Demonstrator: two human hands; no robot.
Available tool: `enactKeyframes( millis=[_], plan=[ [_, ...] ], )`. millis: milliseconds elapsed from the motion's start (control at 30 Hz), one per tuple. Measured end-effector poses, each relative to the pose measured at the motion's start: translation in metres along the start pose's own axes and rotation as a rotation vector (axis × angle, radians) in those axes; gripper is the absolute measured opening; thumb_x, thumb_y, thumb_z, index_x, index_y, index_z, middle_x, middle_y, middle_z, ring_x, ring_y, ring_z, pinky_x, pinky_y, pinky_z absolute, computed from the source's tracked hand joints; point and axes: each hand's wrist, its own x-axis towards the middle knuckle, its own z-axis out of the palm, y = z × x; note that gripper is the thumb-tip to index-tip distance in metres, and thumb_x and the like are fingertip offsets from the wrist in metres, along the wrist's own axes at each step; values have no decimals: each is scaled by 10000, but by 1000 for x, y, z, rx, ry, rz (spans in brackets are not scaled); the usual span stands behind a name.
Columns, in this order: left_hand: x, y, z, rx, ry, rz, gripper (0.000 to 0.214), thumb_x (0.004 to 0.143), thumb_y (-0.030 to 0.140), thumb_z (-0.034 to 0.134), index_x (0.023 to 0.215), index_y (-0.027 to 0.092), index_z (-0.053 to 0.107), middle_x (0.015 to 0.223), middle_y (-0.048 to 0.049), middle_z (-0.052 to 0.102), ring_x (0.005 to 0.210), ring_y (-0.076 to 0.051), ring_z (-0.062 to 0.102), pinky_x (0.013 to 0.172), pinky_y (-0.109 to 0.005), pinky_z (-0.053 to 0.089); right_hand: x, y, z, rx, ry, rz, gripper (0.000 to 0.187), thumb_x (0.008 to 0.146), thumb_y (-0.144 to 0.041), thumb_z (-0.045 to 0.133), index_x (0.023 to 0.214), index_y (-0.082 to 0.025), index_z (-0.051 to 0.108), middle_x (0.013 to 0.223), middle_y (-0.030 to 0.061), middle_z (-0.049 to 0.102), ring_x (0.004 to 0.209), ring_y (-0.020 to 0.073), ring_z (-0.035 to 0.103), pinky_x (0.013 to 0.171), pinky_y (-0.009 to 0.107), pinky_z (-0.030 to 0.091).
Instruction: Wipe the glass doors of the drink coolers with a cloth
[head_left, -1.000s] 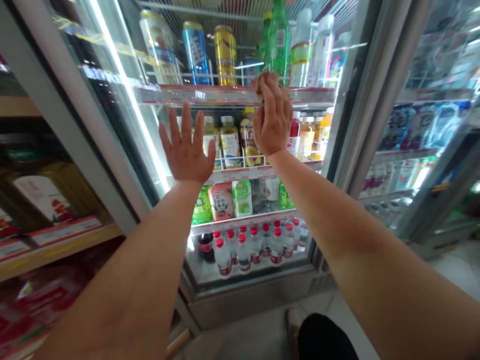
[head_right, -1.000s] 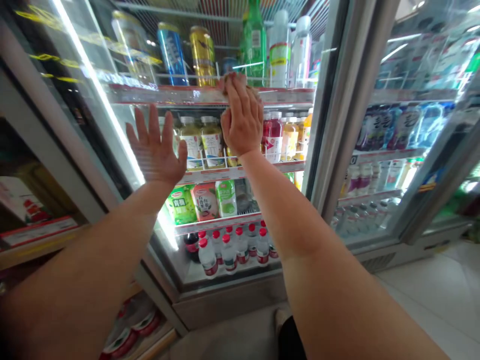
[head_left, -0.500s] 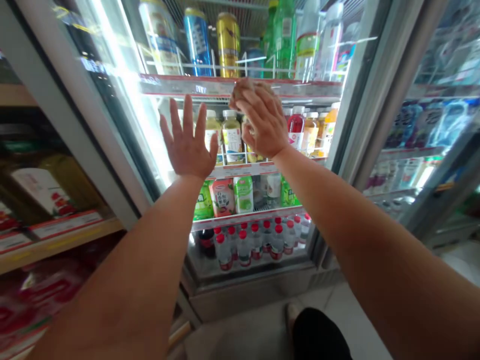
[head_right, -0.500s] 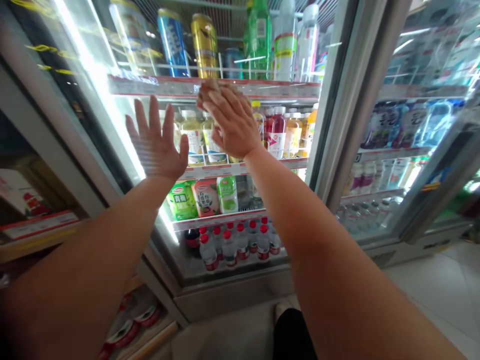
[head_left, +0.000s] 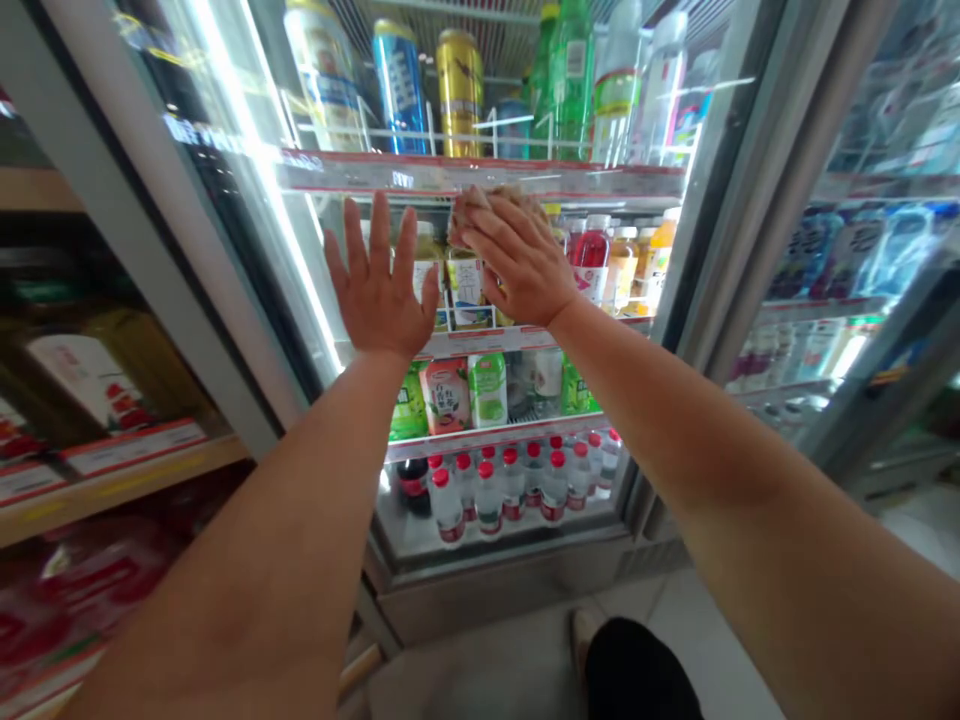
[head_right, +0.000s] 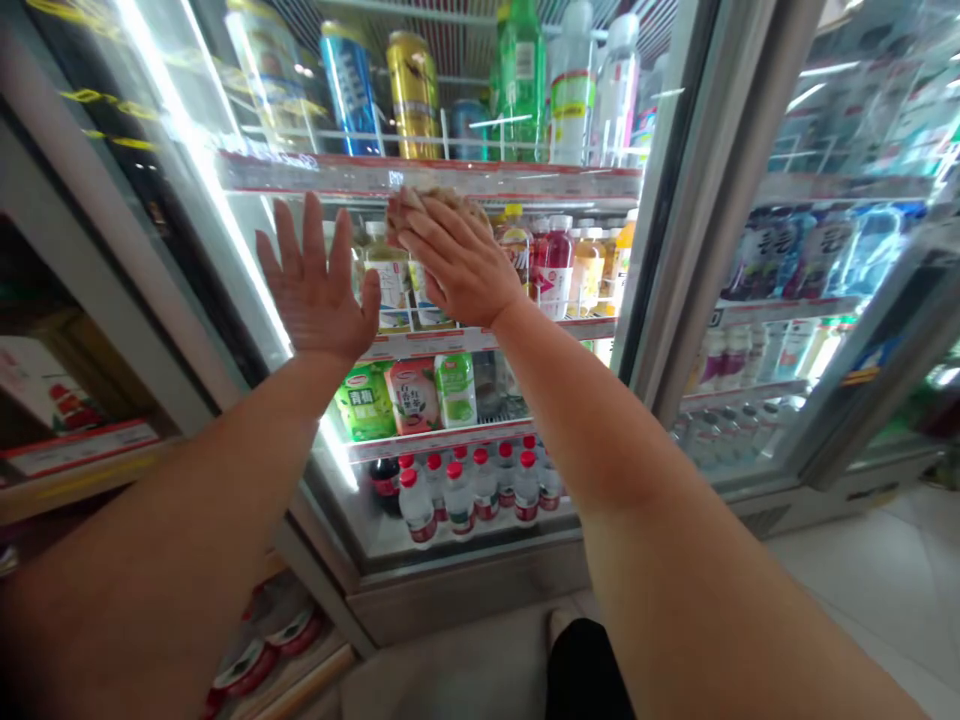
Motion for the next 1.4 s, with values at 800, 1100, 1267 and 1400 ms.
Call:
enactKeyframes(
  millis=[800,1100,1267,1400],
  plan=[
    [1,-3,3,81,10,16,675,988,530,340,1582,218,268,1657,75,31,1524,-173,-131,1276,-448,-129,-8,-5,4,0,119,199,512,978,-348,292,1426,-251,521,1518,47,475,1482,271,334,1261,555,218],
    [0,-4,4,4,52,35,653,993,516,393,1569,222,301,1661,76,87,1539,-194,-94,1270,-502,-103,-12,-3,11,-61,110,-18,491,987,-319,308,1411,-189,519,1492,69,489,1470,278,341,1238,568,222],
    [1,-5,4,32,55,28,643,996,492,437,1564,210,330,1663,15,140,1547,-241,-22,1272,-517,-57,-11,-5,10,-90,140,-9,476,971,-257,321,1391,-181,532,1469,56,513,1423,238,403,1234,501,257],
    [0,-5,4,41,64,55,653,994,499,407,1565,192,327,1665,16,119,1545,-271,-20,1261,-541,-55,-13,-7,11,-139,317,274,469,957,-243,332,1345,-142,575,1447,90,534,1395,268,431,1221,494,272]
  ],
)
